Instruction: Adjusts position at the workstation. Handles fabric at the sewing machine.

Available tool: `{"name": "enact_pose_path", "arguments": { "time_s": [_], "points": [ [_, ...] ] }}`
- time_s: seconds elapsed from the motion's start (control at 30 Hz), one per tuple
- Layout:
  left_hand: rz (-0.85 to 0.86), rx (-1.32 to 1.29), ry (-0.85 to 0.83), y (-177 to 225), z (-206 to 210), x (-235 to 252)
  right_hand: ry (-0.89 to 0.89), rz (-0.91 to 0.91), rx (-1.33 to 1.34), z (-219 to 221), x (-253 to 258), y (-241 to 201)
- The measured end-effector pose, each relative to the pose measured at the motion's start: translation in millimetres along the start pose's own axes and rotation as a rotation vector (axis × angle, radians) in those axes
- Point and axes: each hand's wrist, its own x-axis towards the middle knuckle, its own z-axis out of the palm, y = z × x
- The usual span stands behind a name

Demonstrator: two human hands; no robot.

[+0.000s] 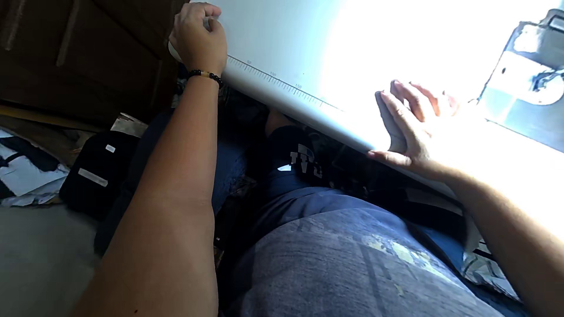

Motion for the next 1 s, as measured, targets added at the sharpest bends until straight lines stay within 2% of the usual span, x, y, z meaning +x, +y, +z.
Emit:
{"name": "enact_pose_path", "arguments": {
  "time_s": [1.0],
  "points": [
    [0.023, -0.006, 0.027, -2.6, 3.0, 1.0, 0.036, -0.012, -0.02, -1.1, -2.4, -2.1]
  ]
}}
